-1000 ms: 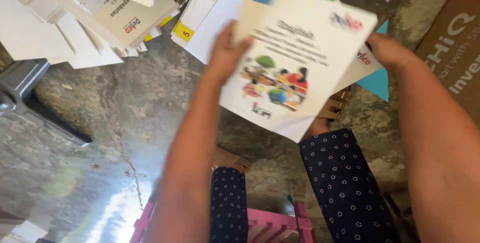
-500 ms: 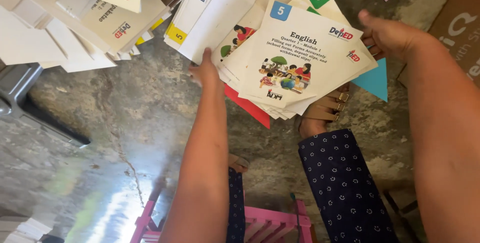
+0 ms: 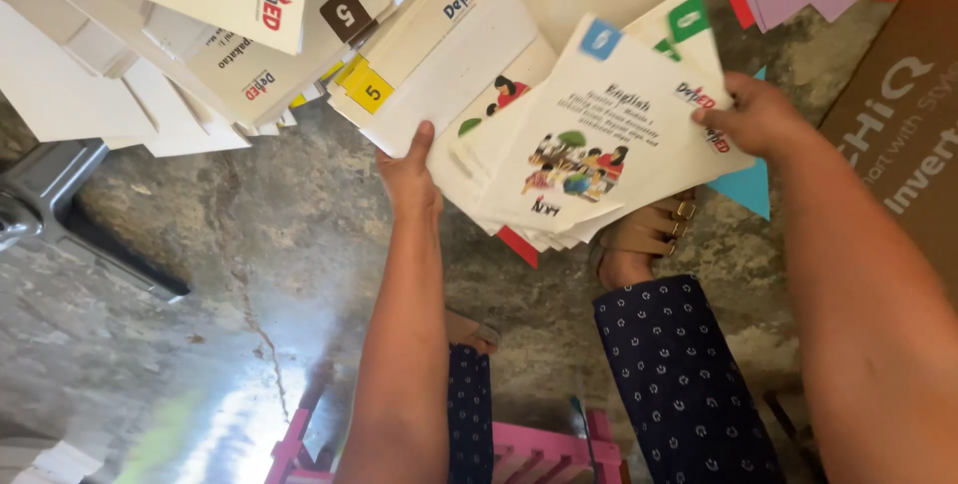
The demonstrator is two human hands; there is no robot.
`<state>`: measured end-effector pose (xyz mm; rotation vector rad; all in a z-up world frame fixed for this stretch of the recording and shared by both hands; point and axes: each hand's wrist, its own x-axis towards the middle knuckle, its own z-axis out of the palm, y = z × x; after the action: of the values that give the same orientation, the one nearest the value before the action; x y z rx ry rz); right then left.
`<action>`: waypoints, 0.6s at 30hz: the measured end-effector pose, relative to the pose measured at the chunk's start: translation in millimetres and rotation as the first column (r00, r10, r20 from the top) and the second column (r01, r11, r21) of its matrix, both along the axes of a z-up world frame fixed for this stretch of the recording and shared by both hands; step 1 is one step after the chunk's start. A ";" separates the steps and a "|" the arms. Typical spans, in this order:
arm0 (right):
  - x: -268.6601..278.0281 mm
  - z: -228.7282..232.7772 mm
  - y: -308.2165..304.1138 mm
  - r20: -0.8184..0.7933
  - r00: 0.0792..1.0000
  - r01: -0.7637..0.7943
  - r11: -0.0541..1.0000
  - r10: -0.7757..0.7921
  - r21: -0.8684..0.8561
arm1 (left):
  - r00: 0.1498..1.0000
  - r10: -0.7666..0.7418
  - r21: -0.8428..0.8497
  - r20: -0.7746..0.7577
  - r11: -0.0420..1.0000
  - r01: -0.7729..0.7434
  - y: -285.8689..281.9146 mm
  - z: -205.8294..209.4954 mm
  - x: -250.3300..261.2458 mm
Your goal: Cleaning and sorting educational booklets on a table and then on the floor
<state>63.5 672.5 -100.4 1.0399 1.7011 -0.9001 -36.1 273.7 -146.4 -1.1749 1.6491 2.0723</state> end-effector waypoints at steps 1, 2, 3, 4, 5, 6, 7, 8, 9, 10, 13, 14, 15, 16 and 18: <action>-4.5 15.6 1.9 0.072 0.993 0.097 0.995 -0.098 0.025 | 1.000 -0.016 -0.040 0.014 0.999 0.017 -3.1 7.6 -0.7; -9.4 30.1 2.1 0.139 0.971 0.191 0.980 -0.196 0.051 | 0.999 -0.033 -0.085 0.024 0.996 0.035 -8.1 16.2 -2.4; 21.7 10.4 12.7 0.144 0.970 0.193 0.980 -0.197 0.043 | 0.999 -0.034 -0.093 0.027 0.995 0.037 -25.9 28.3 2.3; 47.4 -10.6 28.7 0.008 0.956 0.293 0.955 -0.294 0.037 | 0.970 -0.243 -0.257 0.018 0.936 0.239 -37.1 34.1 -0.9; 72.7 -32.2 45.6 -0.128 0.914 0.389 0.921 -0.384 0.017 | 0.899 -0.437 -0.415 0.041 0.811 0.413 -47.4 39.4 -4.4; 78.0 -38.6 50.9 -0.131 0.912 0.393 0.919 -0.388 0.018 | 0.897 -0.441 -0.414 0.038 0.810 0.415 -51.2 55.1 -13.6; 83.7 -45.6 56.2 -0.153 0.924 0.357 0.934 -0.350 0.021 | 0.861 -0.509 -0.411 -0.005 0.786 0.462 -55.0 70.3 -22.4; 93.7 -50.1 58.8 -0.165 0.935 0.320 0.947 -0.312 0.024 | 0.818 -0.573 -0.409 -0.038 0.756 0.511 -60.9 87.9 -28.3; 86.2 -39.2 55.2 -0.160 0.935 0.325 0.945 -0.318 0.025 | 0.816 -0.578 -0.407 -0.033 0.753 0.517 -55.8 113.1 -43.6; 74.9 -32.4 52.1 -0.107 0.936 0.339 0.941 -0.335 0.012 | 0.633 -0.774 -0.464 -0.008 0.564 0.683 -50.0 136.9 -61.9; 65.4 -32.7 57.8 -0.074 0.924 0.373 0.927 -0.375 -0.047 | 0.097 -0.993 -0.554 0.063 0.046 0.831 -5.7 194.2 -116.7; 68.8 -35.9 59.1 -0.078 0.916 0.386 0.917 -0.394 -0.096 | -0.215 -0.969 -0.570 0.117 -0.243 0.785 11.8 212.4 -133.2; 62.5 -34.5 62.7 -0.076 0.914 0.392 0.915 -0.400 -0.101 | -0.221 -0.968 -0.569 0.122 -0.251 0.783 37.0 202.9 -140.6; 57.5 -32.8 66.0 -0.037 0.950 0.305 0.949 -0.309 -0.083 | -0.381 -0.919 -0.528 0.096 -0.372 0.764 62.0 193.5 -146.9; 55.9 -41.5 70.5 -0.001 0.975 0.221 0.973 -0.221 -0.068 | -0.535 -0.842 -0.492 0.063 -0.493 0.718 118.4 163.4 -144.4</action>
<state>119.4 742.9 -141.9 1.1969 1.5712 -1.0980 -180.6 392.1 17.1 1.0388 1.7864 0.5395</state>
